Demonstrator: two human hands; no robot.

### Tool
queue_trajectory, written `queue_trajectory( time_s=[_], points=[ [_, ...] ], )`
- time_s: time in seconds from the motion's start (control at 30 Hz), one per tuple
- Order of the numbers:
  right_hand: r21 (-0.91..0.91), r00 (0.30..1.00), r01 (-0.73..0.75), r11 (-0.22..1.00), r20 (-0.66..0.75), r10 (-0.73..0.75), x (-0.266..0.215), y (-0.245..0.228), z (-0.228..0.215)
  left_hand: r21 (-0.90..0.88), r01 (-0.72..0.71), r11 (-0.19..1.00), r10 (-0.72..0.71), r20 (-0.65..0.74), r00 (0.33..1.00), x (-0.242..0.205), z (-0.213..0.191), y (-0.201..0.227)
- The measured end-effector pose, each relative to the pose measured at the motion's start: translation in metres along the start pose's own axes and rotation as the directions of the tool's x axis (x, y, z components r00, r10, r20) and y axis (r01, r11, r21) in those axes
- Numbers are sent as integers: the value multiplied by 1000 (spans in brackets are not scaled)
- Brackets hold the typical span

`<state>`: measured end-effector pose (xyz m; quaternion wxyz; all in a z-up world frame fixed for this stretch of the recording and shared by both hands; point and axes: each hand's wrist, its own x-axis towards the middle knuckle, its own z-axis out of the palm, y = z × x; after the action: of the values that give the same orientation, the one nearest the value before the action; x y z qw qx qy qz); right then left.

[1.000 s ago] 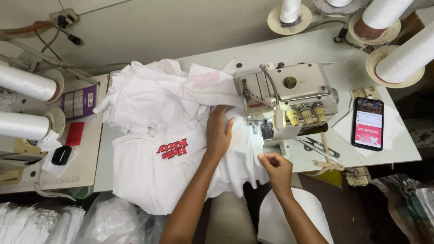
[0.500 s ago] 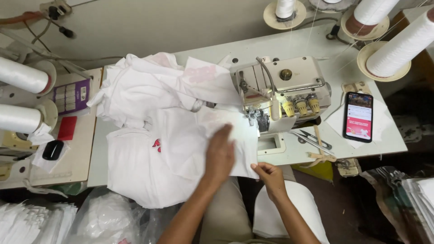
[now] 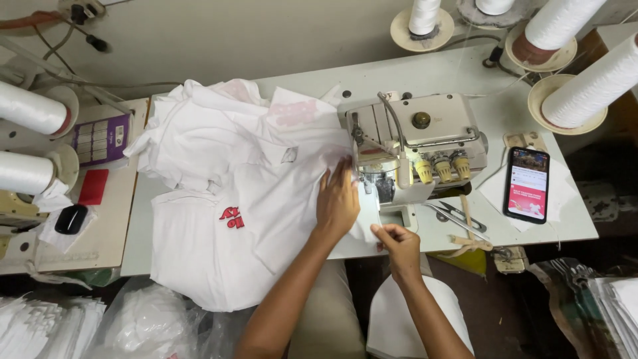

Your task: Sewing the edges of white fabric pieces using an industrial overlock machine.

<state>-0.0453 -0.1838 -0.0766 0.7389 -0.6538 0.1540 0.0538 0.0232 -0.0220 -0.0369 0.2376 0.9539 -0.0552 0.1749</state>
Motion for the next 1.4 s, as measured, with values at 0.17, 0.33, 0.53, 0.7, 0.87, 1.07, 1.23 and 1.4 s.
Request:
queue_trajectory(
  time_s=[0.17,0.33,0.53,0.7,0.87,1.07,1.23,1.4],
  points=[
    [29,998,54,998,13,-54,13,-17,18,66,-23,998,25,-42,999,39,12,-32],
    [53,995,102,993,-15,-101,22,-15,23,44,25,999,-21,-94,995,71,26,-68],
    [25,988,151,988,-49,-150,12,-25,6,-22,109,994,-111,-152,982,81,14,-85],
    [-396,954,236,887,-81,-289,30,-13,-15,-156,-5,988,-26,-198,980,119,-20,-124],
    [-598,738,606,524,177,-651,44,25,-15,293,103,951,-116,25,993,193,-44,-215],
    [-638,688,631,441,198,-698,43,25,-12,419,-21,908,-135,339,931,176,27,-237],
    [-643,623,668,374,209,-753,40,22,-12,269,154,951,-241,329,913,185,-21,-195],
    [-629,580,697,344,213,-786,45,26,-11,166,326,931,-343,86,936,238,-171,-169]
  ],
)
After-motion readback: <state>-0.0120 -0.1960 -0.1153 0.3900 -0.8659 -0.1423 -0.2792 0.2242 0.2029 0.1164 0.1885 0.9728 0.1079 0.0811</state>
